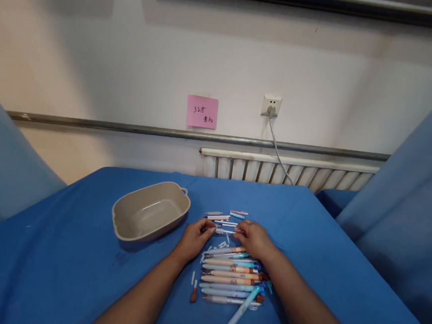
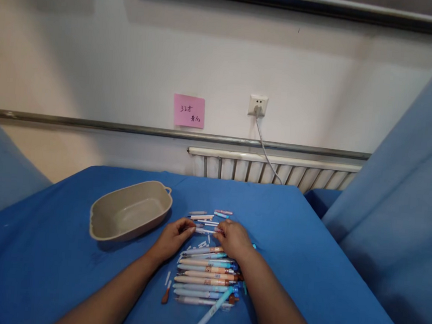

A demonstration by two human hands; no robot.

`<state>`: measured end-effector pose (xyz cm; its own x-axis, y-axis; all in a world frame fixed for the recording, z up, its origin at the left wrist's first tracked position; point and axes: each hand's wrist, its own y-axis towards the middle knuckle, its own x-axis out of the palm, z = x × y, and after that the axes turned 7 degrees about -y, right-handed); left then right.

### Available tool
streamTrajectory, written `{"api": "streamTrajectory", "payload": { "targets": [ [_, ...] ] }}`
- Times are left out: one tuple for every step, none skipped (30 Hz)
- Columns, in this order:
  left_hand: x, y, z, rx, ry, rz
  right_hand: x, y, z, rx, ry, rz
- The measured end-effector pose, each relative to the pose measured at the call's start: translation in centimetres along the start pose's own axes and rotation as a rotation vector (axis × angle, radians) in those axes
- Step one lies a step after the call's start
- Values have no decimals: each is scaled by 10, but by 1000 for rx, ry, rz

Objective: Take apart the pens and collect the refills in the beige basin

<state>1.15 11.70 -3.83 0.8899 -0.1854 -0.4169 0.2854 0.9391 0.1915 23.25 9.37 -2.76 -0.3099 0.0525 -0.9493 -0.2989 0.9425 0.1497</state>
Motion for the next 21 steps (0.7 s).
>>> {"api": "streamTrajectory", "payload": {
  "targets": [
    [0,0,0,0,1,1,0,0,0,-10,-20,-15],
    [0,0,-1,-1,3,4,-1,-1,0,-17,-36,-24],
    [-1,1,-2,-2,7,11,-1,-1,2,-19,-48,-28],
    [-2,1,-3,-5,12,21,-2,-1,5,-16,-58,-29],
    [-3,2,-4,-9,20,37,-4,-2,8,-6,-68,-27],
    [-4,3,-6,-15,30,55,-5,-2,11,7,-81,-25],
    [-6,4,-7,-22,40,75,-7,-3,15,22,-95,-22],
    [-7,6,-8,-29,50,93,-9,-3,18,38,-108,-21],
    [-8,6,-9,-36,59,109,-10,-4,21,52,-120,-20],
    [-8,7,-10,-40,67,118,-11,-4,23,63,-131,-20],
    [-9,8,-10,-43,74,122,-11,-4,25,72,-138,-22],
    [-9,8,-11,-44,80,122,-11,-4,26,77,-143,-25],
    [-8,8,-11,-44,87,118,-10,-4,26,81,-146,-27],
    [-8,7,-11,-43,95,114,-9,-4,26,86,-148,-29],
    [-8,7,-11,-42,104,110,-7,-4,25,91,-147,-31],
    [-8,6,-11,-41,115,107,-6,-4,25,97,-145,-29],
    [-8,6,-11,-39,127,106,-5,-4,25,102,-140,-25],
    [-8,6,-12,-36,139,105,-4,-4,25,107,-133,-17],
    [-8,5,-12,-31,150,104,-4,-4,24,110,-125,-6],
    [-9,5,-12,-25,159,101,-4,-4,24,110,-115,6],
    [-9,5,-12,-19,167,99,-5,-5,24,107,-107,16]
  ]
}}
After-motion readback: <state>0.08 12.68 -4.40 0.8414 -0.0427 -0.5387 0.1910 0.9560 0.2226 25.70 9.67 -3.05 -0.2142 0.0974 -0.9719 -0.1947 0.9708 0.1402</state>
